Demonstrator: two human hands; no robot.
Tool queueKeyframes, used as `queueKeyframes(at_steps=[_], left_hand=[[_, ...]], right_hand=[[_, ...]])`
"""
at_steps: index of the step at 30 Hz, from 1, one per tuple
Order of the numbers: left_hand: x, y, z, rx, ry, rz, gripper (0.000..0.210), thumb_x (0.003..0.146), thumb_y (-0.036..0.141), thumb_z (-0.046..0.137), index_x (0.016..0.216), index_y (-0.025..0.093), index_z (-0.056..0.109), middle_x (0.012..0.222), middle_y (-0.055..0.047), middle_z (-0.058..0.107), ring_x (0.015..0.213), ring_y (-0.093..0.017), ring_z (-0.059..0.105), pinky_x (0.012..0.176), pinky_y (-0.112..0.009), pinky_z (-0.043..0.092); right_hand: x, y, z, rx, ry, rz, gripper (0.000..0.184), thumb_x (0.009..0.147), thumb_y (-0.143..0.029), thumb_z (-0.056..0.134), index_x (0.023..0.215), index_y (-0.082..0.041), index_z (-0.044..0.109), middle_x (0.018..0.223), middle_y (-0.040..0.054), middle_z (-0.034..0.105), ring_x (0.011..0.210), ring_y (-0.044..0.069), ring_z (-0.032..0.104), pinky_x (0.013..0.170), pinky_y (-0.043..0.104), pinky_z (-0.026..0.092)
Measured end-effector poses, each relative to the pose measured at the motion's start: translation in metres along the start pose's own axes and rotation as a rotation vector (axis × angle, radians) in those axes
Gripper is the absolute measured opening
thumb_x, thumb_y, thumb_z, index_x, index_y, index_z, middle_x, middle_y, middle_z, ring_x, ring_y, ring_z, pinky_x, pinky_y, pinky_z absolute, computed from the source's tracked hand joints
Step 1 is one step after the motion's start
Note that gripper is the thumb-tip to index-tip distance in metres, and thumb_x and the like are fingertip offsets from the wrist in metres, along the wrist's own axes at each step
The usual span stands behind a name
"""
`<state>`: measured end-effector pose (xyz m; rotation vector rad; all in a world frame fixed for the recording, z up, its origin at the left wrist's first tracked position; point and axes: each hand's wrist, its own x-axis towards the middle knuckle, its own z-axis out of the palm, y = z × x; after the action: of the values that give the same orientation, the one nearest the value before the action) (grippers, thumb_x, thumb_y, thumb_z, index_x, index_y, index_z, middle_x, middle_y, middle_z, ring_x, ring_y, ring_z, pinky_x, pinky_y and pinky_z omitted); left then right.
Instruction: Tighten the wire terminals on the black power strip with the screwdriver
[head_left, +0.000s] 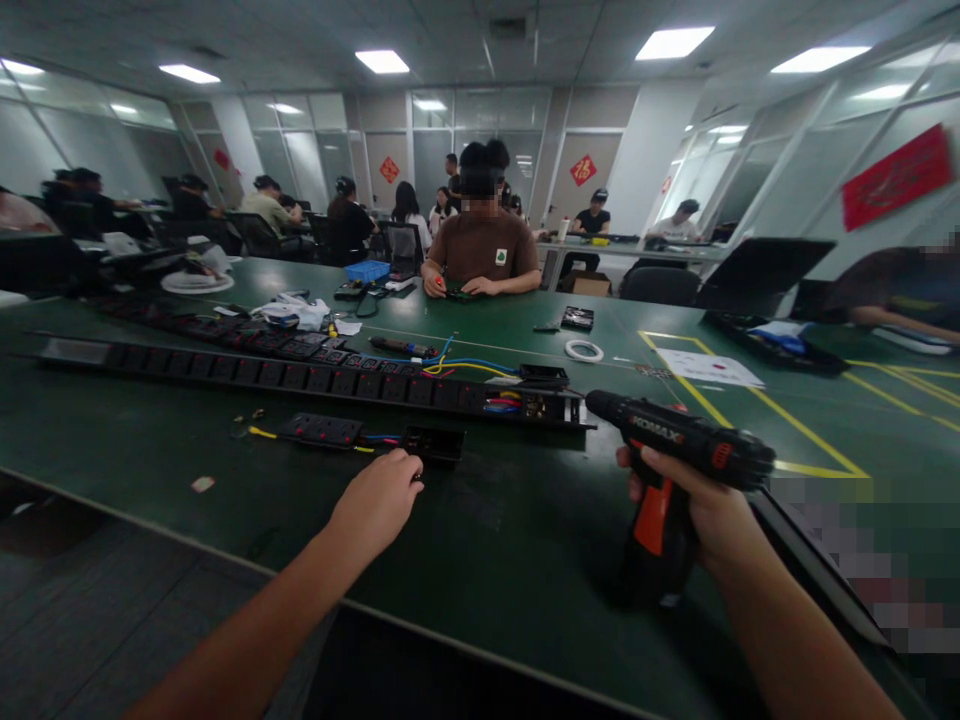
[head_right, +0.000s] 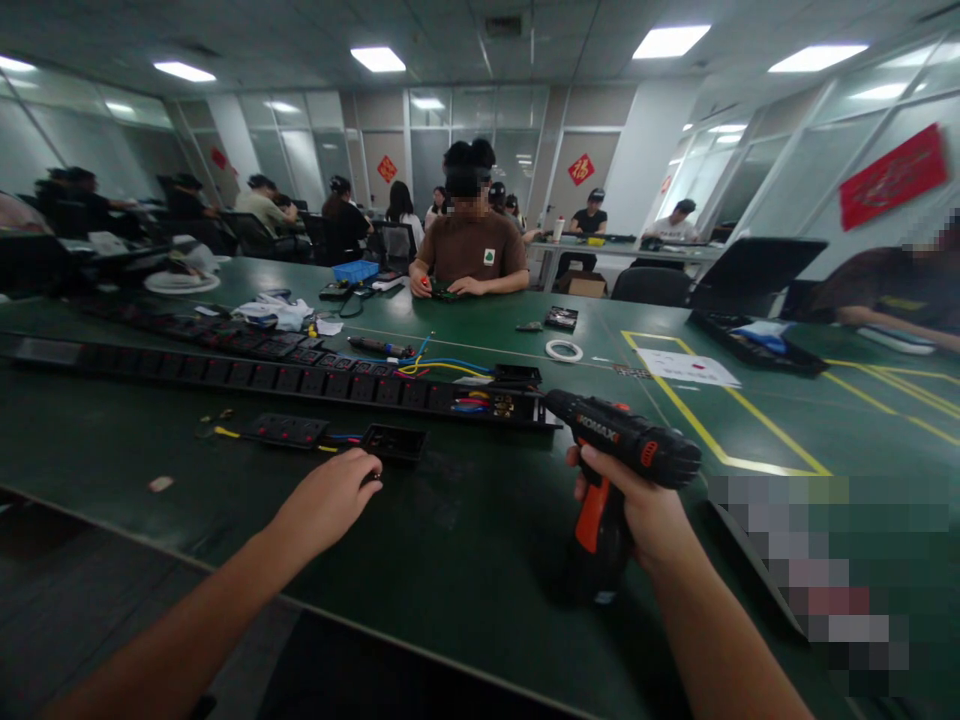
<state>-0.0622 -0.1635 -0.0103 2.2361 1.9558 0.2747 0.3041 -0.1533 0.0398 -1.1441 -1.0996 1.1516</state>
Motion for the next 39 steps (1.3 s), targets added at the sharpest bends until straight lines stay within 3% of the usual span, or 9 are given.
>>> queueKeyframes(at_steps=[5,8,12,16,24,27,32,35,39], left_hand=[[-0.005,-0.008,-0.008,-0.012,-0.047,0.006,0.015,0.093,0.013,0.057,0.088,0.021,0.068,0.093,-0.005,0.073,0.086,-0.021,0.068,0.073,-0.031,0.043],[-0.01,-0.018,-0.01,-0.004,-0.039,-0.027,0.021,0.091,0.012,0.055,0.098,0.023,0.071,0.093,-0.005,0.074,0.086,-0.022,0.069,0.075,-0.031,0.045],[-0.02,-0.027,-0.01,0.016,-0.041,0.011,0.03,0.095,0.014,0.051,0.11,0.023,0.076,0.115,-0.008,0.073,0.102,-0.023,0.069,0.089,-0.033,0.048],[-0.024,-0.029,-0.009,-0.006,-0.005,-0.015,0.031,0.1,0.032,0.053,0.123,0.024,0.073,0.123,-0.009,0.07,0.109,-0.025,0.067,0.092,-0.035,0.049],[-0.02,-0.042,-0.01,0.011,-0.036,-0.018,0.014,0.098,0.023,0.051,0.096,0.023,0.065,0.103,-0.006,0.071,0.097,-0.023,0.066,0.08,-0.034,0.046],[-0.023,-0.071,-0.025,0.029,-0.052,-0.16,0.015,0.096,0.03,0.051,0.091,0.024,0.063,0.096,-0.005,0.072,0.086,-0.023,0.067,0.071,-0.032,0.043],[-0.012,-0.159,-0.06,0.102,0.063,-0.503,0.014,0.088,0.035,0.057,0.092,0.023,0.065,0.092,-0.006,0.074,0.088,-0.027,0.068,0.071,-0.03,0.044],[0.003,-0.206,-0.074,0.135,0.063,-0.661,0.019,0.087,0.035,0.058,0.097,0.023,0.067,0.092,-0.005,0.075,0.089,-0.028,0.068,0.07,-0.028,0.044],[0.022,-0.239,-0.082,0.222,-0.053,-0.639,0.014,0.087,0.023,0.058,0.09,0.016,0.07,0.099,-0.01,0.076,0.095,-0.027,0.069,0.073,-0.027,0.043]], right_hand=[[0.003,0.004,-0.003,0.001,0.001,0.001,0.037,0.069,-0.042,0.091,0.096,-0.021,0.076,0.082,0.0026,0.075,0.054,0.016,0.064,0.043,0.023,0.048],[0.003,0.004,-0.002,-0.011,0.0,0.01,0.037,0.07,-0.042,0.09,0.096,-0.021,0.076,0.083,0.0033,0.075,0.055,0.016,0.064,0.043,0.023,0.048],[0.002,0.003,0.0,-0.009,0.014,0.017,0.036,0.068,-0.042,0.091,0.092,-0.02,0.077,0.082,0.0039,0.074,0.054,0.016,0.063,0.042,0.023,0.048],[0.001,0.003,0.0,-0.012,0.004,0.013,0.037,0.068,-0.042,0.091,0.095,-0.021,0.077,0.083,0.0036,0.074,0.054,0.016,0.063,0.042,0.023,0.048],[0.003,0.004,-0.002,-0.015,0.017,0.014,0.038,0.068,-0.044,0.091,0.093,-0.02,0.076,0.082,0.0036,0.074,0.055,0.016,0.064,0.042,0.024,0.048],[0.002,0.004,-0.002,-0.019,0.04,0.022,0.038,0.067,-0.043,0.091,0.093,-0.021,0.076,0.082,0.0029,0.074,0.054,0.016,0.063,0.041,0.024,0.047],[0.004,0.005,-0.005,-0.09,0.071,0.011,0.037,0.067,-0.043,0.091,0.092,-0.021,0.075,0.083,0.0028,0.074,0.056,0.017,0.063,0.045,0.026,0.047],[0.007,0.008,-0.008,-0.146,0.078,0.043,0.037,0.068,-0.044,0.091,0.092,-0.021,0.075,0.08,0.0038,0.075,0.056,0.018,0.063,0.046,0.028,0.048],[0.008,0.009,-0.008,-0.185,0.078,0.038,0.034,0.07,-0.046,0.088,0.089,-0.02,0.076,0.073,0.0043,0.075,0.057,0.02,0.064,0.049,0.03,0.047]])
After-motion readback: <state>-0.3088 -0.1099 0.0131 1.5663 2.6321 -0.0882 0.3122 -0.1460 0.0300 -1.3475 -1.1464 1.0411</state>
